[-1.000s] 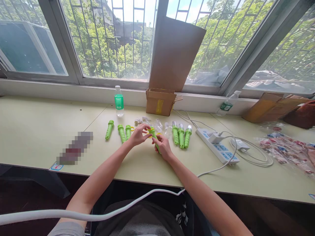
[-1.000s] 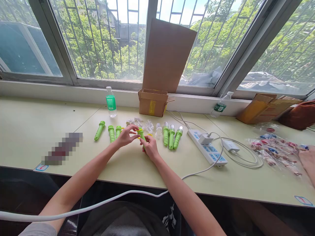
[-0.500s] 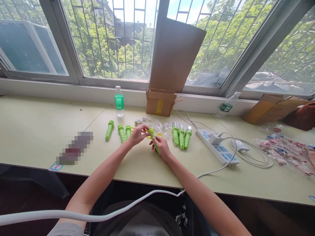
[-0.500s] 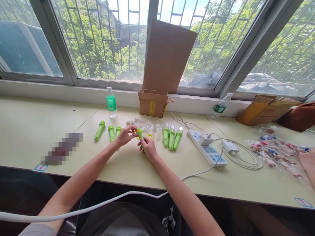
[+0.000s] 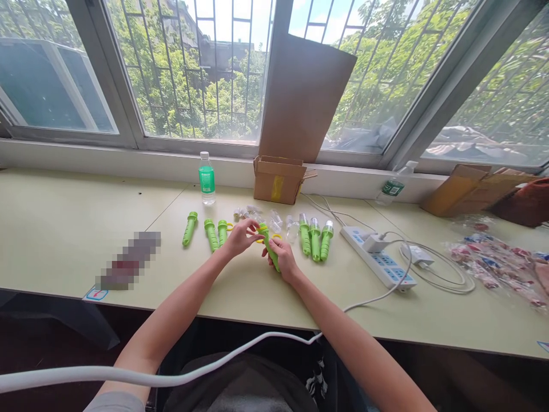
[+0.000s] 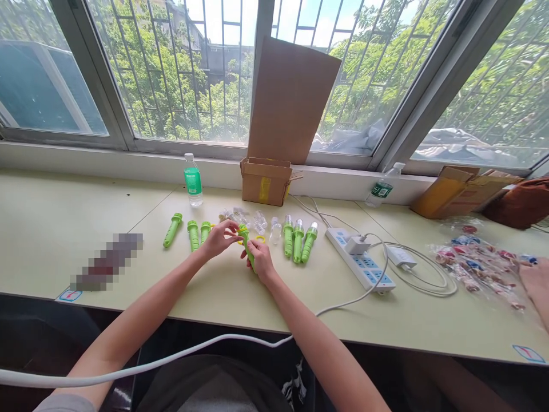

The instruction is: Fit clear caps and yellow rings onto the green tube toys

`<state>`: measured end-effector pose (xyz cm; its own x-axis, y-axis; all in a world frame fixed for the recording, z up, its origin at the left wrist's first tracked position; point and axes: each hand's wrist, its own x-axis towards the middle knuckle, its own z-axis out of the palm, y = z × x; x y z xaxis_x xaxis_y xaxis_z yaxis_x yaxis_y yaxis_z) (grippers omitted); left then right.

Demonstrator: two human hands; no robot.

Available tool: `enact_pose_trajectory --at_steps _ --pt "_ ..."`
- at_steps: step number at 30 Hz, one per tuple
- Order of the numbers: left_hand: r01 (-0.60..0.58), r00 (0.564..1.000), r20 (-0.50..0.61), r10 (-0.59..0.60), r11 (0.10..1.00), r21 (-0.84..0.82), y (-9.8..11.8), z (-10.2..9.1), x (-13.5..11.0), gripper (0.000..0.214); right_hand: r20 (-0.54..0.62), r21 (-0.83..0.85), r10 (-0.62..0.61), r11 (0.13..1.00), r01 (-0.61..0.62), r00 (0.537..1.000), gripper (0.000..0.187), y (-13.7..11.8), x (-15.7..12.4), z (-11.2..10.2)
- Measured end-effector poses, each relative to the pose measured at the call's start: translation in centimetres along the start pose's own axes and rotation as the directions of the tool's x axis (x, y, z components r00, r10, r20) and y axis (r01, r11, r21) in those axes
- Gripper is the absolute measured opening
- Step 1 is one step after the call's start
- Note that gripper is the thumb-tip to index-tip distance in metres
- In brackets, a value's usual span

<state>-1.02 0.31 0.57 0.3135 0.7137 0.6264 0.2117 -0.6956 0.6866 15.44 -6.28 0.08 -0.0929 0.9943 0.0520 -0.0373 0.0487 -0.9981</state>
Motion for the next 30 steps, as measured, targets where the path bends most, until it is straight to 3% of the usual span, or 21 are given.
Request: enact_pose_trajectory --at_steps 10,20,24,30 --pt "-0.017 1.0 -0.004 0.017 1.0 -0.013 0.0 -0.1 0.03 0.027 -0.031 -0.054 -0.026 0.998 0.024 0.999 0.046 -0.04 -0.32 0.05" --pt "-0.062 0.998 0.005 0.062 0.996 0.069 0.49 -0.29 0.01 0.022 0.049 -0.016 -0.015 1.0 0.016 0.999 0.044 -0.39 -0.15 0.39" --pt "-0.057 0.998 0.009 0.057 0.998 0.037 0.59 -0.2 -0.03 0.028 0.016 0.015 0.028 0.999 -0.028 0.999 0.043 -0.23 -0.07 0.21" --pt "-0.053 0.998 0.016 0.053 0.998 0.037 0.52 0.04 -0.11 0.02 -0.047 -0.072 0.002 0.997 -0.005 0.999 0.045 0.18 -0.18 0.13"
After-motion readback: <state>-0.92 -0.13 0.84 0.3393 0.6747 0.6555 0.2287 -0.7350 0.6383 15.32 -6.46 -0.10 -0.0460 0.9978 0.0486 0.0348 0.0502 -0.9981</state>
